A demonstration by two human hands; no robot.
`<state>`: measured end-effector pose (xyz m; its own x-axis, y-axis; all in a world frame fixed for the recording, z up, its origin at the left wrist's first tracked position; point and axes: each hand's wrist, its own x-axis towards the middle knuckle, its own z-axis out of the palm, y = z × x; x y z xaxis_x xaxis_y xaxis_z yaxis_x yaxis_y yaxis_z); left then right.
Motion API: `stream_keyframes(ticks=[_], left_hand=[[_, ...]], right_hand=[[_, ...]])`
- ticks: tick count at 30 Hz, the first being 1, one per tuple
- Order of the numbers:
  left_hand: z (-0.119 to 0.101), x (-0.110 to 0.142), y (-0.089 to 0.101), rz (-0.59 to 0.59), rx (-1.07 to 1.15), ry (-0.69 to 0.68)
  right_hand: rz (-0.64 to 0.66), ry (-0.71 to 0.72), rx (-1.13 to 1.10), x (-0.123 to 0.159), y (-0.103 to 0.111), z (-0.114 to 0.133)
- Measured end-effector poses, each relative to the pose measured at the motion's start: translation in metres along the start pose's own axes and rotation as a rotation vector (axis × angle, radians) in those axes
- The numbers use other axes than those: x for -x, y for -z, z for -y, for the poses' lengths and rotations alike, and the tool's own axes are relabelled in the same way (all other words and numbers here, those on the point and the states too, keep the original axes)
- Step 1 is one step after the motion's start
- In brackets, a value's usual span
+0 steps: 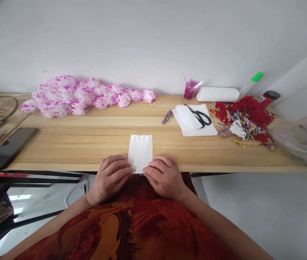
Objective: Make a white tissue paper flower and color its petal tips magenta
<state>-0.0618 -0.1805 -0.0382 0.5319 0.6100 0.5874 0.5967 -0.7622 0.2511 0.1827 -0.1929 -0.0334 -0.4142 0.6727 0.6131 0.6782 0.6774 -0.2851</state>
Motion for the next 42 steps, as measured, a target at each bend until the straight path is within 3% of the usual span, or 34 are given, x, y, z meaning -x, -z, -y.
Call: stream_keyframes(ticks=[22,42], left_hand=[[-0.0079,0.0007,-0.0001,-0.058,0.023,0.098],[-0.0071,0.0031,-0.0026,-0.103,0.005,0.135]], right_hand=[[-0.028,-0.100,-0.043,0.0042,-0.0024,0.0069],[-0.051,-0.108,-0.033,0.0064,-0.0044,0.0072]])
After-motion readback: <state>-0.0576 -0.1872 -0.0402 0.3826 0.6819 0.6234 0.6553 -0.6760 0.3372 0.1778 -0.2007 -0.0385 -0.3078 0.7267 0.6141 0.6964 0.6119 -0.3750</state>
